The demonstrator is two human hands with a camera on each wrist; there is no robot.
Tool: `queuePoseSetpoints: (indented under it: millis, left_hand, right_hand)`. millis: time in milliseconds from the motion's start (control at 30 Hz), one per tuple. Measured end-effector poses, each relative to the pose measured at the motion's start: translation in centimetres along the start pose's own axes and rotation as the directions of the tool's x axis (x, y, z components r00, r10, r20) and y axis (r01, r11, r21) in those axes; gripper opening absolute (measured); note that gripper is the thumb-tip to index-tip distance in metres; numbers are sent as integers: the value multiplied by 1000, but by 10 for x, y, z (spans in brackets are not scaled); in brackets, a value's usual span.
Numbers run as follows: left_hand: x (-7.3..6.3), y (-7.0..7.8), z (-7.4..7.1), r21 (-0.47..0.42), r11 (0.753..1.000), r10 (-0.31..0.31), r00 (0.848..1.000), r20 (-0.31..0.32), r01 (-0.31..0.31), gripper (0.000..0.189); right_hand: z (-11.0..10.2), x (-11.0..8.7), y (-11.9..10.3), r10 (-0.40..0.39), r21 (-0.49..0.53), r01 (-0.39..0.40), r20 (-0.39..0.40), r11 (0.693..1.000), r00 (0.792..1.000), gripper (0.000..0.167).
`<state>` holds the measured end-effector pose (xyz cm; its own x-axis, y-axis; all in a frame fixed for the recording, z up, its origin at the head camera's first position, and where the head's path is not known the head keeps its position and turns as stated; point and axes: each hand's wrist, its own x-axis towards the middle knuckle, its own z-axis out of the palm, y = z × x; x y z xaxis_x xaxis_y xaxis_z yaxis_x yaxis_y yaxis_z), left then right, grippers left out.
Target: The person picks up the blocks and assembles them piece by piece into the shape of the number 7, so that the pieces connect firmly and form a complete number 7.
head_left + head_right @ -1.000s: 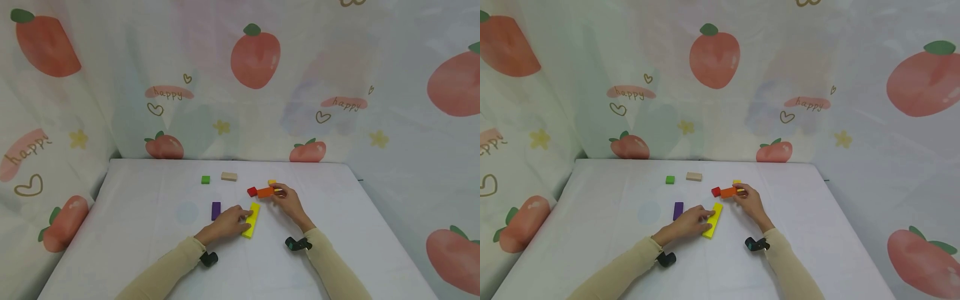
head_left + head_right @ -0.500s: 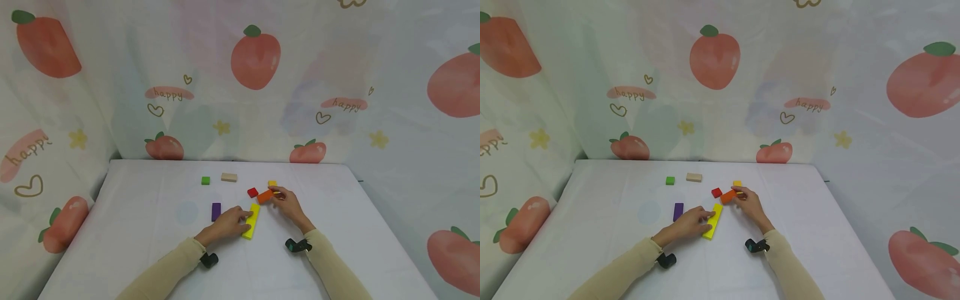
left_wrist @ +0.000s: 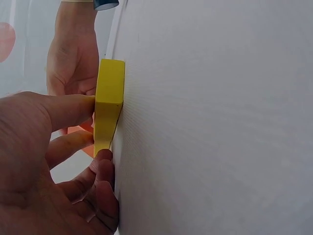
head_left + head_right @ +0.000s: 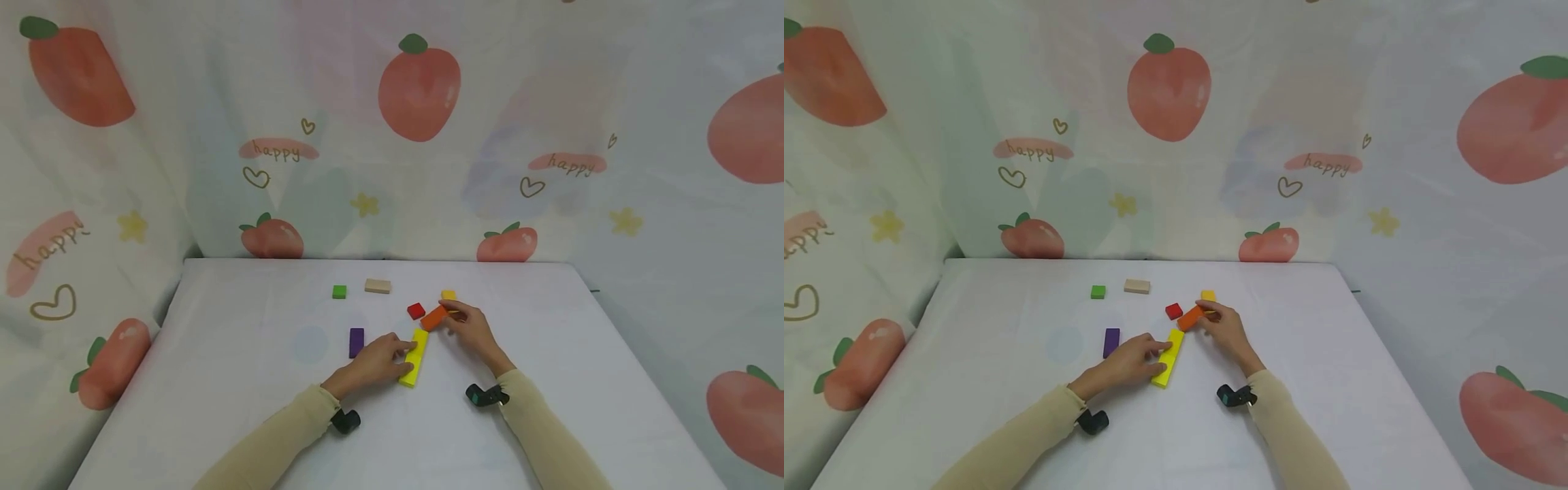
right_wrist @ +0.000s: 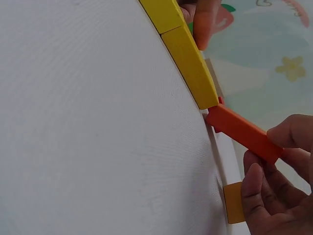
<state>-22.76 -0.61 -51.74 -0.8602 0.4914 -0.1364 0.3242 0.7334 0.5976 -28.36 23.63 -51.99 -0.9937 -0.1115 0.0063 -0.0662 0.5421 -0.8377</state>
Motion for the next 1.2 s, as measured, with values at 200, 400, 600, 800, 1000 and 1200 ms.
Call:
queuePoseSetpoints:
  millis: [200,400,600,800,1000,1200]
  left_hand:
    - [0,-1,-1,-2,1000,-5,1000,-1,5,49]
    - [-1,0,-1,-15,1000,-12,1000,5,12,49]
    - [0,1,-2,-20,1000,-15,1000,2,15,49]
    - [0,1,-2,-15,1000,-21,1000,7,21,49]
    - [0,1,-1,-21,999,-45,999,14,46,50]
    - [2,2,0,-18,999,-38,999,6,38,50]
  right_hand:
    - [4,3,-5,7,-3,-7,-10,1000,1000,40]
    - [6,3,-10,50,-23,-50,1,998,999,39]
    - [2,8,-7,38,-46,-38,-8,998,999,36]
    - [0,14,-7,39,-127,-41,-18,991,999,35]
    - [2,13,-13,57,-167,-56,-2,984,998,38]
    - [3,13,-15,54,-206,-50,10,977,999,39]
